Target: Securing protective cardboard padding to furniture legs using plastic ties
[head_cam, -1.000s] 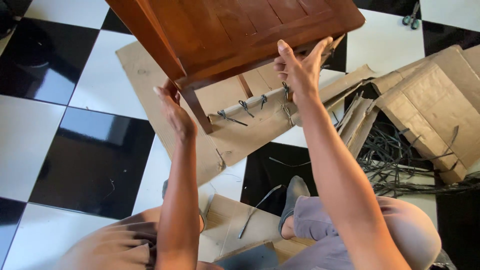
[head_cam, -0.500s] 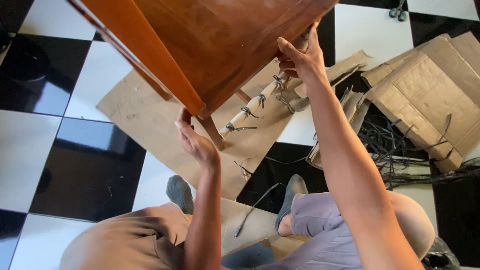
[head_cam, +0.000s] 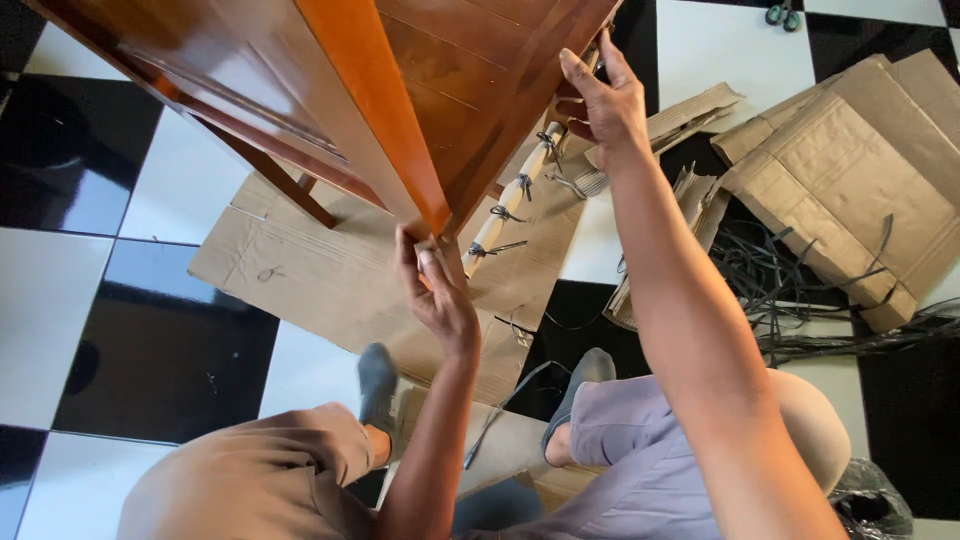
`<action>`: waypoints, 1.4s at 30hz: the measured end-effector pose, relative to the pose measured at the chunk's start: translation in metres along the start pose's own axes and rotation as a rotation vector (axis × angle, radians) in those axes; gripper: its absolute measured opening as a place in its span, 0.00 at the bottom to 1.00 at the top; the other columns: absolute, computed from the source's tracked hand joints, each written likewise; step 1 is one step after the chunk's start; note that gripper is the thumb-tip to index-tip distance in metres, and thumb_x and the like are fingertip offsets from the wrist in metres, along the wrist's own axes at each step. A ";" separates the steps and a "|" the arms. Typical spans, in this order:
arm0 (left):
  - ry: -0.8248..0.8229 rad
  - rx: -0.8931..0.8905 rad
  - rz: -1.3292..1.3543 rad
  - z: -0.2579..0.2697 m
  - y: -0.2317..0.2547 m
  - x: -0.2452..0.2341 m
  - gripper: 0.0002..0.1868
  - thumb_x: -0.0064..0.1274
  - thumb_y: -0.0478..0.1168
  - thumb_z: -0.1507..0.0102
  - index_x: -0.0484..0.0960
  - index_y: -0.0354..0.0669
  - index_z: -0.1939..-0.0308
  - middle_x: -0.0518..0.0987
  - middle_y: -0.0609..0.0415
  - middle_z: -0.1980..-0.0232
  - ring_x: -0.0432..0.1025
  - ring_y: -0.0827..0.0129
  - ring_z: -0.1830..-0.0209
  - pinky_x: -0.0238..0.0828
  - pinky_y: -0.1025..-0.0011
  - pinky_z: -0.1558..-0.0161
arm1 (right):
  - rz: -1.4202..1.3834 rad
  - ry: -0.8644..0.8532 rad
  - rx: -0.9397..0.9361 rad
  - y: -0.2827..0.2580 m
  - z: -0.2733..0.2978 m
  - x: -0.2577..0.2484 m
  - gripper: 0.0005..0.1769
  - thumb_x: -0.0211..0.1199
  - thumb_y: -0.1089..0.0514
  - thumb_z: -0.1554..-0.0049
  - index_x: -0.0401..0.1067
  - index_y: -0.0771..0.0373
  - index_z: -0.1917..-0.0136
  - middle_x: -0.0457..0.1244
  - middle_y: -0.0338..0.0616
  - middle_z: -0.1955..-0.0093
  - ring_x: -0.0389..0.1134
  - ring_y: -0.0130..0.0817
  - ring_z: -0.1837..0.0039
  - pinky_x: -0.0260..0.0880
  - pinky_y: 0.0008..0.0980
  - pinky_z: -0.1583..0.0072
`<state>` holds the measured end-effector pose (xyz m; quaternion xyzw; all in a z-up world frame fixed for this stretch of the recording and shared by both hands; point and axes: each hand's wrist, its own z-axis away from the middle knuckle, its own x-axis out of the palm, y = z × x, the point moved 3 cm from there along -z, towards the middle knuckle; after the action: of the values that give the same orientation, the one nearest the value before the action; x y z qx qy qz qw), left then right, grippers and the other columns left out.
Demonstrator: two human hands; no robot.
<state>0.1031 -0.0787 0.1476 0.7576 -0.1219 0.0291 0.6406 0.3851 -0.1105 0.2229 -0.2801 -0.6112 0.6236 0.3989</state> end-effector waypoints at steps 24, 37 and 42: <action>-1.318 -0.086 -1.068 0.093 -0.279 0.051 0.32 0.47 0.53 0.29 0.59 0.47 0.24 0.53 0.41 0.19 0.48 0.37 0.20 0.54 0.30 0.31 | 0.703 0.309 0.398 0.330 0.000 -0.165 0.32 0.59 0.24 0.42 0.73 0.41 0.33 0.70 0.44 0.38 0.72 0.40 0.37 0.71 0.43 0.35; -1.417 0.031 -1.260 0.110 -0.317 0.043 0.52 0.58 0.56 0.39 0.46 0.42 0.20 0.35 0.39 0.16 0.35 0.24 0.21 0.47 0.27 0.35 | 0.551 0.401 0.335 0.332 -0.158 -0.190 0.35 0.59 0.36 0.41 0.58 0.33 0.22 0.55 0.57 0.31 0.61 0.54 0.31 0.65 0.57 0.32; -1.485 -0.079 -1.262 0.108 -0.300 0.053 0.54 0.60 0.56 0.38 0.44 0.37 0.20 0.32 0.36 0.16 0.30 0.24 0.21 0.39 0.28 0.31 | 0.428 0.441 0.441 0.335 -0.194 -0.198 0.29 0.63 0.47 0.43 0.69 0.44 0.28 0.58 0.50 0.28 0.61 0.50 0.27 0.64 0.45 0.30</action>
<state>0.2088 -0.1468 -0.1503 0.4870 -0.0674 -0.8085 0.3236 0.5993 -0.1501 -0.1529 -0.4364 -0.2893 0.7342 0.4322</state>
